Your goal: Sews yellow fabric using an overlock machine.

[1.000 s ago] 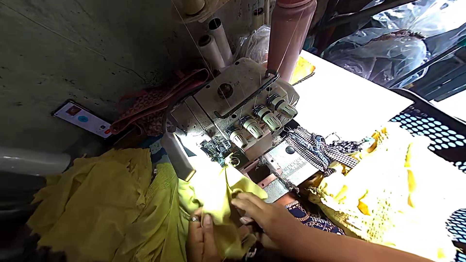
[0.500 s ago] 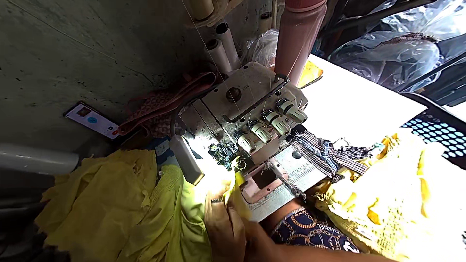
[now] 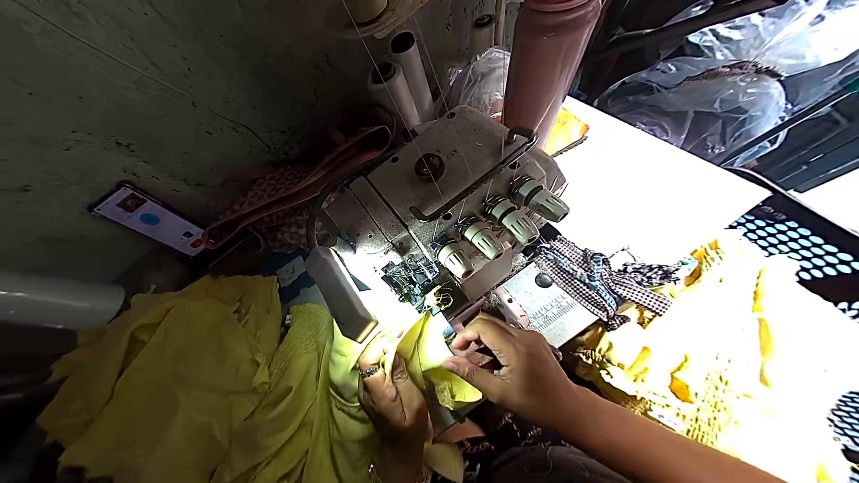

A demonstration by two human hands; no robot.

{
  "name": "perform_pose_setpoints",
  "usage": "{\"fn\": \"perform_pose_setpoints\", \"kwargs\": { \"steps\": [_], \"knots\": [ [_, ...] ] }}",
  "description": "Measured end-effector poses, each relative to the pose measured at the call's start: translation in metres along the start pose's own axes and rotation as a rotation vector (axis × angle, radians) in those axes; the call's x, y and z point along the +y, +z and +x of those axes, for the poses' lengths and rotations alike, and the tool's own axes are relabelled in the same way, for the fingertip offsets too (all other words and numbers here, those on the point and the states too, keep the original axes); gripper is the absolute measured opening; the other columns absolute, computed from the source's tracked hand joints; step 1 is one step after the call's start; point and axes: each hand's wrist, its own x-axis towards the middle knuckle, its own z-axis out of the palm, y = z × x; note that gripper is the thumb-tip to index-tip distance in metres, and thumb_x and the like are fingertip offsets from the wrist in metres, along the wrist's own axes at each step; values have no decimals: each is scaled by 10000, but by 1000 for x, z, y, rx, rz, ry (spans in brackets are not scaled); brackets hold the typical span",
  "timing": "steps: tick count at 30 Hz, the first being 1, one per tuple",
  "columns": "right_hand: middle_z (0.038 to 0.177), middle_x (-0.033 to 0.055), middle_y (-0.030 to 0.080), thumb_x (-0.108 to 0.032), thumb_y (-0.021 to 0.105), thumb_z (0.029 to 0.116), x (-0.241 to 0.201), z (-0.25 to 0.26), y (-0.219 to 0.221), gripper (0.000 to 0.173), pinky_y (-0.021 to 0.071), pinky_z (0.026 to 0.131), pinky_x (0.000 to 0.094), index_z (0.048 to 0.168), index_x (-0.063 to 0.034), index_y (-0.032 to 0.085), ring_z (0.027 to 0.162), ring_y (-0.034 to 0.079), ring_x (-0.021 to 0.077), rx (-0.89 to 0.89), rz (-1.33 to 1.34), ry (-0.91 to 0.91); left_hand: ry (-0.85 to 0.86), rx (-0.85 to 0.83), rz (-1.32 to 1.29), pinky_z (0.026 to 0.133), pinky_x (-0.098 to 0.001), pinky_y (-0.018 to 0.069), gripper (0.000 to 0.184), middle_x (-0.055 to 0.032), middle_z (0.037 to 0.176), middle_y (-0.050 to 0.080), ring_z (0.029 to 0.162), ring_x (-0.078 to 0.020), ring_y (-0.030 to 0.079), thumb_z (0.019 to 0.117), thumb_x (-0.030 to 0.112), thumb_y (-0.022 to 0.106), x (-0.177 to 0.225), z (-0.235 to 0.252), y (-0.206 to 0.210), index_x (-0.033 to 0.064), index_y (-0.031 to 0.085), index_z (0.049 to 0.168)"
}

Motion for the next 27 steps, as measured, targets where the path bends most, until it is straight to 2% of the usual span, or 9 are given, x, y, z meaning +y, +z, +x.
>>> {"fn": "perform_pose_setpoints", "kwargs": {
  "steps": [2,4,7,10,15,20,23,25,27],
  "knots": [
    [758,2,676,-499,628,955,0,0,5,391,444,470,242,895,-124,718,589,600,75,-39,-36,39,8,-27,-4,963,-108,458,257,-1,1021,644,1054,102,583,1077,203,440,-4,2,-4,-32,543,1089],
    [748,-11,681,-439,664,949,2,-2,8,351,451,519,202,873,-106,745,608,580,29,-82,115,107,38,-66,-6,992,-122,453,265,-19,1040,660,1084,79,590,1076,204,449,-9,3,-8,-30,571,1089],
    [722,-41,657,-271,691,958,3,-10,5,250,424,589,74,836,-54,704,639,531,-91,-108,468,180,161,-192,75,1010,-217,490,279,-87,1049,715,1135,-76,647,1061,224,455,-5,9,-21,30,651,1022],
    [771,-67,690,-268,688,968,-1,-22,-1,223,469,627,71,876,-67,724,684,577,-104,-88,560,263,263,-328,272,992,-293,505,255,-58,1070,757,1117,-196,674,1041,185,465,23,6,-24,126,712,1022],
    [763,-68,684,-263,678,972,1,-23,0,219,461,617,68,878,-70,720,674,569,-105,-70,541,270,261,-389,546,976,-322,511,278,-65,1101,765,1100,-264,689,943,82,508,48,-1,-18,114,775,1014],
    [700,-68,626,-234,670,962,6,-15,2,208,404,566,68,846,-65,700,620,507,-107,-133,510,283,230,-391,662,895,-364,556,268,-104,1096,766,1025,-293,722,928,74,532,57,4,-7,65,783,1022],
    [680,-86,614,-242,705,924,7,-12,3,191,392,547,71,826,-78,699,603,494,-116,-201,551,334,171,-340,584,893,-379,558,258,-125,1095,762,1051,-303,714,939,90,541,52,4,-1,55,785,1015],
    [680,-86,616,-224,718,904,8,-11,3,169,413,547,84,829,-73,703,598,512,-106,-249,607,406,122,-348,385,961,-384,541,226,-133,1102,749,1113,-285,689,930,144,567,37,12,-5,52,764,990],
    [675,-95,610,-198,717,915,9,-12,3,141,456,521,97,847,-77,691,553,531,-91,-312,683,496,26,-415,93,1044,-341,498,168,-96,1132,737,1197,-209,642,906,208,664,13,26,-16,72,753,948]
  ]
}}
